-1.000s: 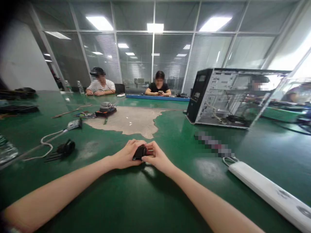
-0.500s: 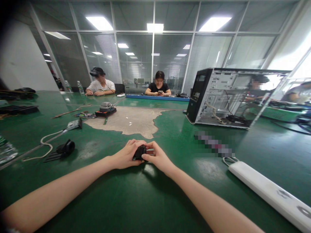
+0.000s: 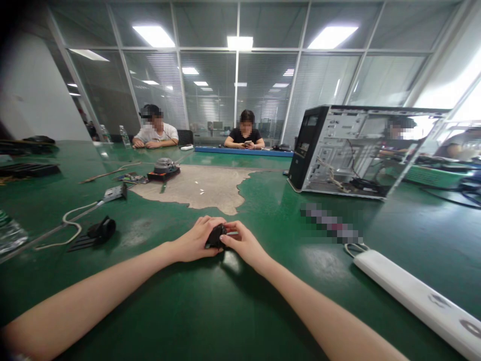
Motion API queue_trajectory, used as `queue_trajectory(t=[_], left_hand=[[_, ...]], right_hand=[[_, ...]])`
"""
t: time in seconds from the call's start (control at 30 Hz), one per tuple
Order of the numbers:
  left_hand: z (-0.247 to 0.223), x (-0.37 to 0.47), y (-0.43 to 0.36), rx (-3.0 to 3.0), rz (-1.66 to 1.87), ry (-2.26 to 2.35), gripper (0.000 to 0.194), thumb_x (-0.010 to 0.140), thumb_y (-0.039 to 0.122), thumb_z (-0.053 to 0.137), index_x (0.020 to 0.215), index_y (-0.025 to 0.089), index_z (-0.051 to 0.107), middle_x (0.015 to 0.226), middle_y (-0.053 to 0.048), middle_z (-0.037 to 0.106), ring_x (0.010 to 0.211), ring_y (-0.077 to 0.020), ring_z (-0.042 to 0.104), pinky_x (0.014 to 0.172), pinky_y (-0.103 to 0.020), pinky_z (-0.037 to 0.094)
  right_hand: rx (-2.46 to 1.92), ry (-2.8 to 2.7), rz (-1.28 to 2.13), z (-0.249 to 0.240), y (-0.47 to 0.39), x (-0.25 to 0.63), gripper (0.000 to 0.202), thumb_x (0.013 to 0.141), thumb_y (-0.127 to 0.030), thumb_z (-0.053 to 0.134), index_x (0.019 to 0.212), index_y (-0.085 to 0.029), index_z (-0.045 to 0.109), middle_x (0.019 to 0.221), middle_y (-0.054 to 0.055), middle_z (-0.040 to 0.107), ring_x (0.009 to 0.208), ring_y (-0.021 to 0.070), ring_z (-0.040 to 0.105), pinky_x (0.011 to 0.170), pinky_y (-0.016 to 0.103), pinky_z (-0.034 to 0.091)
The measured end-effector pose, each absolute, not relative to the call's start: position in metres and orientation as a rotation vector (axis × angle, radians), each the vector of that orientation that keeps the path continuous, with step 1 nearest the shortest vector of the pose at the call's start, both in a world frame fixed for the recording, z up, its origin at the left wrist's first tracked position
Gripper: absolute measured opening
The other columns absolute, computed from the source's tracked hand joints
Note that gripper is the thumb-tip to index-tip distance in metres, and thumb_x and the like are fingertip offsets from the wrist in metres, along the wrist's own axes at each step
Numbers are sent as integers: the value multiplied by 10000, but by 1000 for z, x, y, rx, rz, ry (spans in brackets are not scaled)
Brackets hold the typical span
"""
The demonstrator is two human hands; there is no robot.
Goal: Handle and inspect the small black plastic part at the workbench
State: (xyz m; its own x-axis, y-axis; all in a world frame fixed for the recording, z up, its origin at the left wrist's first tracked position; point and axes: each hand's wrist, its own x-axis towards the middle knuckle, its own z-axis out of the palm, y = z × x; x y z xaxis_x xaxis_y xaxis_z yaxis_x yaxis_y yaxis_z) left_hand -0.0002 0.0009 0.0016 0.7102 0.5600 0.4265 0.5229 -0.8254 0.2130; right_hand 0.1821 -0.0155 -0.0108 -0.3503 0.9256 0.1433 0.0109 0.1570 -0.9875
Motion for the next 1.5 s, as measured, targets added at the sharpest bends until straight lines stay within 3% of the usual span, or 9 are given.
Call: queue_trajectory(t=[0.13, 0.27, 0.5, 0.67, 0.83, 1.0, 1.23, 1.5], left_hand=[[1, -1, 1, 2844, 738, 888, 587, 689, 299, 598, 1183, 211, 292, 1192, -71, 436, 983, -241, 399, 878, -389, 310], [0, -1, 1, 2842, 754, 880, 595, 698, 307, 595, 1193, 208, 279, 1186, -74, 440, 992, -238, 396, 878, -380, 311], [1, 0, 0, 2839, 748, 893, 578, 697, 320, 593, 1181, 215, 294, 1189, -71, 439, 990, -238, 400, 880, -385, 308], [3, 0, -1, 2846, 737, 893, 596, 678, 283, 602, 1182, 221, 291, 1186, -65, 442, 983, -237, 406, 871, -386, 313], [2, 0, 0, 2845, 751, 887, 586, 695, 300, 594, 1188, 216, 288, 1186, -72, 445, 989, -235, 406, 867, -383, 319], [2, 0, 0, 2833, 746, 901, 578, 692, 316, 599, 1179, 207, 307, 1178, -75, 449, 993, -242, 402, 874, -392, 315], [3, 0, -1, 2835, 721, 913, 606, 662, 270, 611, 1180, 213, 303, 1191, -72, 441, 982, -246, 403, 878, -401, 310], [3, 0, -1, 2821, 751, 894, 576, 691, 313, 596, 1178, 221, 303, 1167, -73, 460, 993, -242, 410, 865, -388, 318]], right_hand=[[-844, -1574, 1365, -5, -20, 181, 371, 601, -314, 706, 843, -221, 442, 892, -2, 537, 844, 154, 553, 786, 337, 425], [-860, -1544, 1334, -6, -20, 180, 283, 671, -369, 642, 802, -211, 446, 868, -9, 534, 775, 126, 546, 735, 307, 437], [-946, -1555, 1311, -10, -16, 181, 333, 680, -376, 630, 916, -205, 469, 926, 23, 527, 826, 146, 547, 755, 328, 444], [-859, -1578, 1355, -6, -19, 181, 380, 604, -322, 706, 843, -221, 428, 895, -2, 538, 832, 150, 556, 769, 333, 436], [-883, -1543, 1323, -8, -18, 180, 298, 671, -364, 643, 819, -217, 430, 880, -7, 535, 796, 133, 550, 752, 320, 438], [-932, -1561, 1313, -11, -15, 181, 328, 686, -360, 626, 922, -212, 452, 899, 13, 521, 822, 145, 545, 770, 336, 432], [-823, -1586, 1384, -6, -19, 182, 411, 589, -292, 718, 855, -224, 413, 884, -6, 534, 837, 150, 557, 779, 338, 433], [-869, -1557, 1330, -14, -15, 181, 270, 716, -360, 605, 888, -223, 447, 896, -2, 542, 817, 134, 557, 775, 330, 445]])
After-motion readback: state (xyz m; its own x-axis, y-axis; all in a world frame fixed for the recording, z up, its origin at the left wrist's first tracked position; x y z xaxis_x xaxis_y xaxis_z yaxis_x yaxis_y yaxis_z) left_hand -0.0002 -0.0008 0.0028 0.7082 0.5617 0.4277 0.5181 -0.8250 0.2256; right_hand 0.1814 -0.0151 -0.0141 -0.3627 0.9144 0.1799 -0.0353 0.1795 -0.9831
